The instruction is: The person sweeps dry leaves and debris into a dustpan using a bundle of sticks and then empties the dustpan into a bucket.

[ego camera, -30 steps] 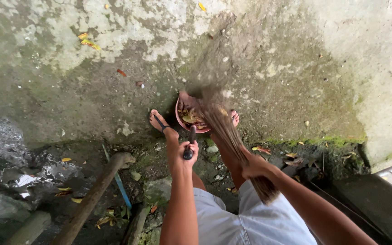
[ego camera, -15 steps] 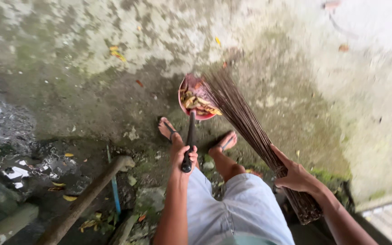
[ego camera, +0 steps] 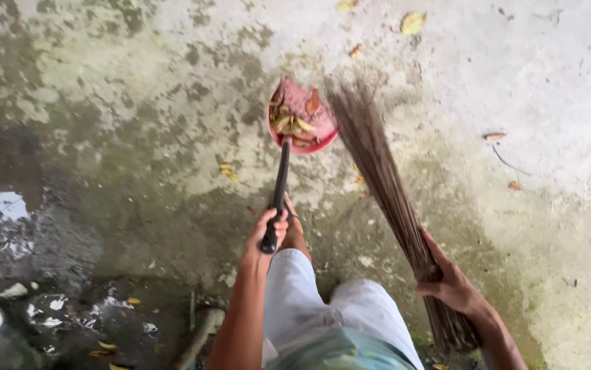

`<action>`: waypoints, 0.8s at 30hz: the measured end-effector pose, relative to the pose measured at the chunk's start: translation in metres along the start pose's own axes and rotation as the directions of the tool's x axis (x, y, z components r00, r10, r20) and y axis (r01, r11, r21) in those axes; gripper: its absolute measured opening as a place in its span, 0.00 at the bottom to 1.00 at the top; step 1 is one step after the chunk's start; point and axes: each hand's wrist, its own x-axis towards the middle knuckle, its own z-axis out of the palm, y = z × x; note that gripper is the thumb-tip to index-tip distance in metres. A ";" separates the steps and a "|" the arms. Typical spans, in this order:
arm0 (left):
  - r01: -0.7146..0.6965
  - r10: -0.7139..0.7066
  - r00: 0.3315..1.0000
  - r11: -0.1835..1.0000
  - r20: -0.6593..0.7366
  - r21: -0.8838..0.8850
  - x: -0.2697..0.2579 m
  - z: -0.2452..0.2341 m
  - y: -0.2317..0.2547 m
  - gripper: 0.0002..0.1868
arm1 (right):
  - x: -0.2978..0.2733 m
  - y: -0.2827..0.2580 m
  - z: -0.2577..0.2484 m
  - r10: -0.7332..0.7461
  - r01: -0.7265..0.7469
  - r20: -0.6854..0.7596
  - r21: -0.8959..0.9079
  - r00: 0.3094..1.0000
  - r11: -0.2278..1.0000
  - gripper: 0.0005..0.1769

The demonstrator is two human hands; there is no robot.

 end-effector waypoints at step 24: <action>-0.474 0.480 0.874 0.817 0.069 0.329 0.186 0.411 0.433 0.29 | 0.478 -0.433 -0.128 -0.076 0.069 -0.043 -0.141 0.996 0.988 0.73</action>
